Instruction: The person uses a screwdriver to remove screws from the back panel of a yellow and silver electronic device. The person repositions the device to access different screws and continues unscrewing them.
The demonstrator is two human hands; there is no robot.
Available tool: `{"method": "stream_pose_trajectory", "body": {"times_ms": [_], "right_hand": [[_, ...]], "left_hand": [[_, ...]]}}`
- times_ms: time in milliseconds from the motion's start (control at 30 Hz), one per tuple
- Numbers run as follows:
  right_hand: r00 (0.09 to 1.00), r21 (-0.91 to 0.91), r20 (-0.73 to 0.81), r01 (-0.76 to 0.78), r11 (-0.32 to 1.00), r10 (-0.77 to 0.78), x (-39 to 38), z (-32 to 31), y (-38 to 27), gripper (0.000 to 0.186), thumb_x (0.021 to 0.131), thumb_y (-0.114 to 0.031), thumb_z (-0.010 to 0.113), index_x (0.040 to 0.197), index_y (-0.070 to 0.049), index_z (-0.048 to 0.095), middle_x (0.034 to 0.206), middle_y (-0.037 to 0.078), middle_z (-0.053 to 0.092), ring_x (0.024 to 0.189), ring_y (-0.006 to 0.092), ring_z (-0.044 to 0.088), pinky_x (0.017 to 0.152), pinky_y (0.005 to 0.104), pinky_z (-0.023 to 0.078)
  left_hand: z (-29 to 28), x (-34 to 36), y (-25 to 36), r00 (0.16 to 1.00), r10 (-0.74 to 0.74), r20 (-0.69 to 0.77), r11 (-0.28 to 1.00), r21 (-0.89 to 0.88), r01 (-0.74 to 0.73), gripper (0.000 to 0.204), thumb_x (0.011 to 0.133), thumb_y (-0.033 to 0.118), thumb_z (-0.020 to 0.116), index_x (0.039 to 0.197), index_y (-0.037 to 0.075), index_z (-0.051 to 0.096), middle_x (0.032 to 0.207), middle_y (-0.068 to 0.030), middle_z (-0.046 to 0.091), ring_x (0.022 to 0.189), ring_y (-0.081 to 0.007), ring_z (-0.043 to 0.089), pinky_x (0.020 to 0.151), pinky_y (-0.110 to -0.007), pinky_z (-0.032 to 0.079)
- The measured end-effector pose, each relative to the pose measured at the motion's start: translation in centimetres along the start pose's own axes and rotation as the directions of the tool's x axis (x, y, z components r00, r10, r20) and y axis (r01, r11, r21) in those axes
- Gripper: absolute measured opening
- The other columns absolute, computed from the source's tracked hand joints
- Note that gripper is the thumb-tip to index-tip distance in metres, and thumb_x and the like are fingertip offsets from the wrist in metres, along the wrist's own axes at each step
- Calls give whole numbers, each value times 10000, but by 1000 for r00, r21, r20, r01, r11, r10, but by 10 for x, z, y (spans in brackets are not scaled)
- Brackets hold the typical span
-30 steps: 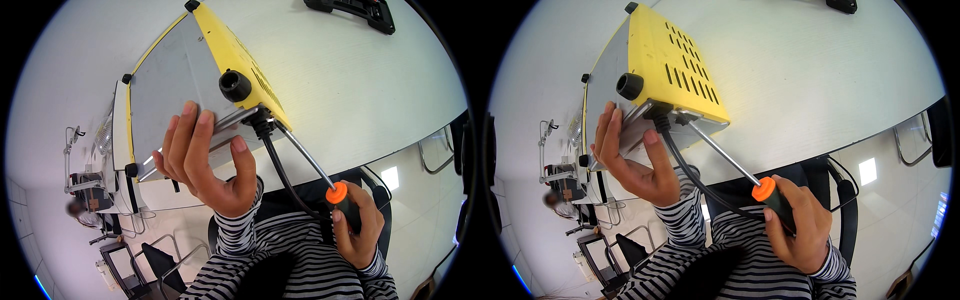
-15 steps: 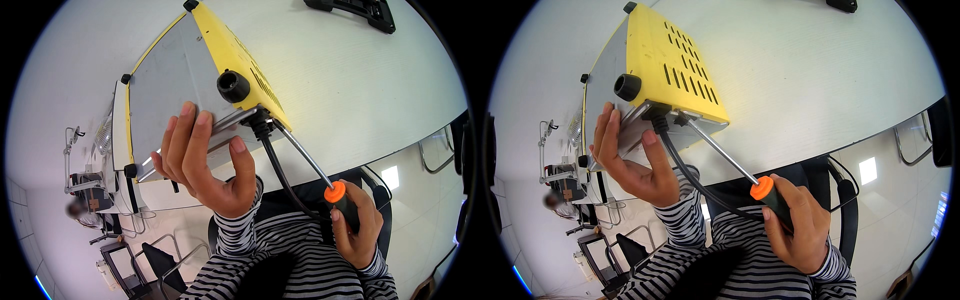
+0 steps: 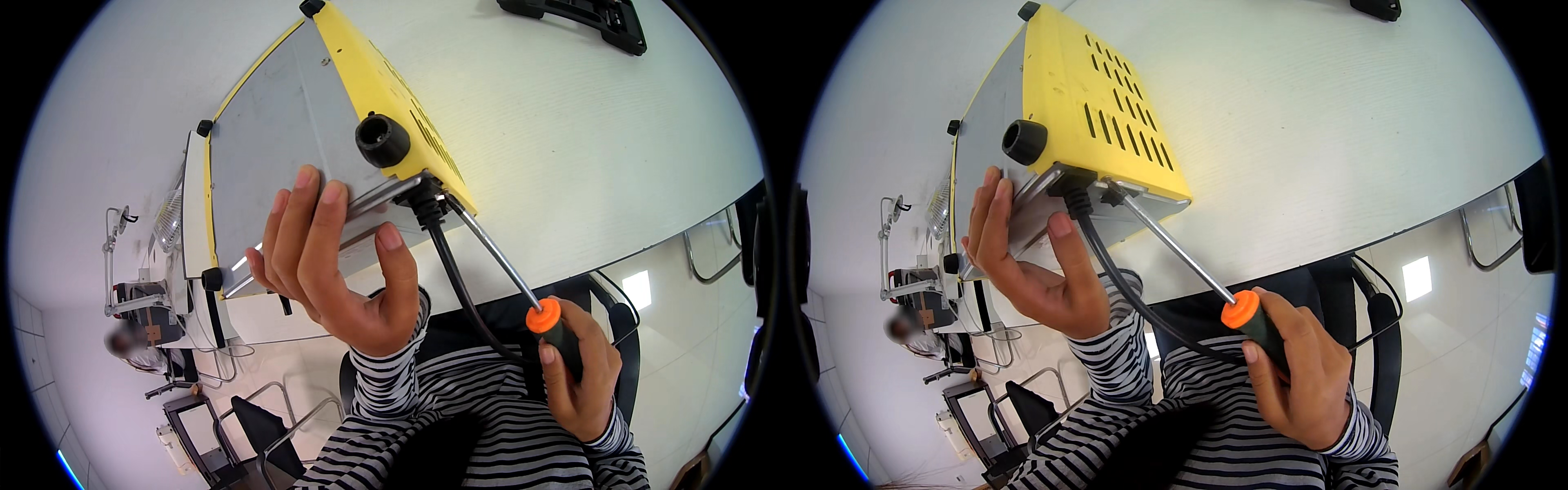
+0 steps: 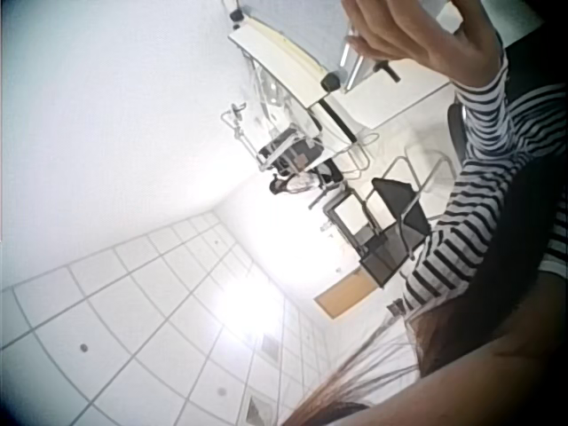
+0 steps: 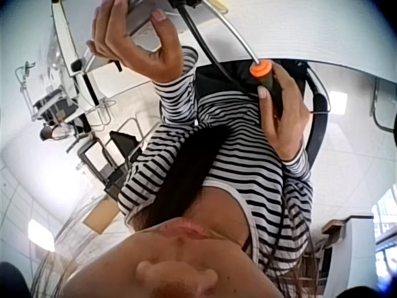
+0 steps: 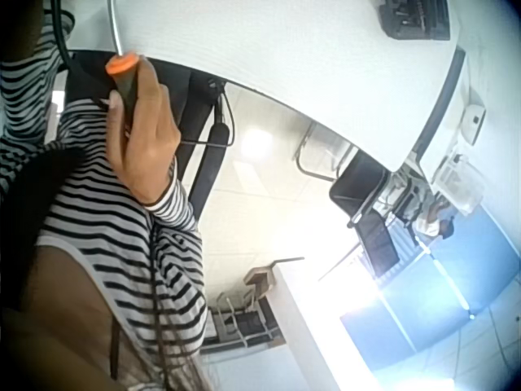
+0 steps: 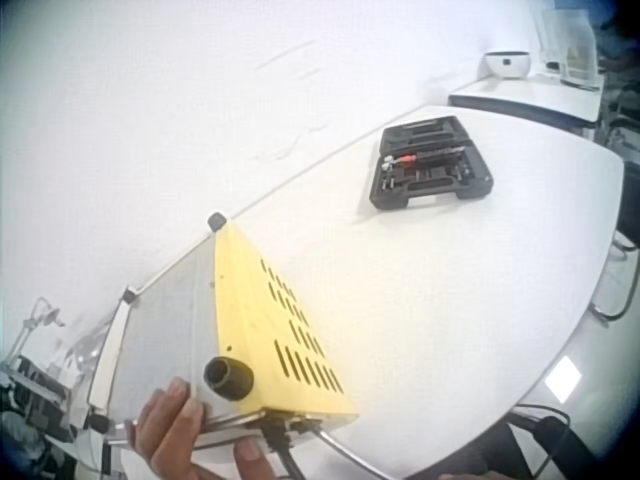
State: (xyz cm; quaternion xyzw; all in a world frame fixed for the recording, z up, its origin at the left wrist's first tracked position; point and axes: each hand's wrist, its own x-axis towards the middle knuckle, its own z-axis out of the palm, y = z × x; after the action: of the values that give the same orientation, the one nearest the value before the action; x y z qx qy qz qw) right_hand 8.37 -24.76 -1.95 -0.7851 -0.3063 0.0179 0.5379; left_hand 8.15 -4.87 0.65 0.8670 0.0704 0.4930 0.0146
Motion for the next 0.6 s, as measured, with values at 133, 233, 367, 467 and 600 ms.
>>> {"method": "stream_pose_trajectory", "body": {"times_ms": [133,233,367,467,600], "right_hand": [[999,-4,14,-37,999,37,1,-1,-6,324,723,-28,548,1007,93,448,741,160,526,513,189,481,443,249,393],[998,-96,5,-57,994,58,1,-3,-13,295,738,-18,504,1003,104,459,727,163,518,507,195,476,452,259,397],[1000,-46,-1,-21,999,21,-2,-8,-11,304,745,-12,449,1022,111,468,713,170,508,526,208,471,482,277,406],[999,-28,-10,-32,999,32,-5,-6,-8,329,742,-13,440,1049,103,466,745,174,504,581,213,476,526,285,413],[999,-45,4,-52,998,52,-6,-7,-8,360,720,-11,482,1067,87,470,813,170,498,646,211,481,572,288,413]], "left_hand": [[-1,0,0,1000,8,10,1000,7,-8,352,731,98,527,1069,22,466,1090,-125,516,1076,-227,415,962,-410,133],[-2,1,1,1000,12,21,1000,14,-12,351,731,91,524,1068,14,464,1086,-129,516,1068,-229,414,952,-404,157],[-2,1,1,1000,5,24,1000,21,-6,351,729,81,522,1068,12,465,1085,-130,516,1060,-233,414,942,-399,175],[-1,1,1,1000,5,15,1000,13,-5,350,728,79,521,1067,11,467,1085,-130,516,1054,-235,416,938,-397,181],[-1,1,1,1000,9,9,1000,12,-10,348,730,83,520,1066,11,468,1084,-130,516,1053,-235,416,937,-395,182]]}}
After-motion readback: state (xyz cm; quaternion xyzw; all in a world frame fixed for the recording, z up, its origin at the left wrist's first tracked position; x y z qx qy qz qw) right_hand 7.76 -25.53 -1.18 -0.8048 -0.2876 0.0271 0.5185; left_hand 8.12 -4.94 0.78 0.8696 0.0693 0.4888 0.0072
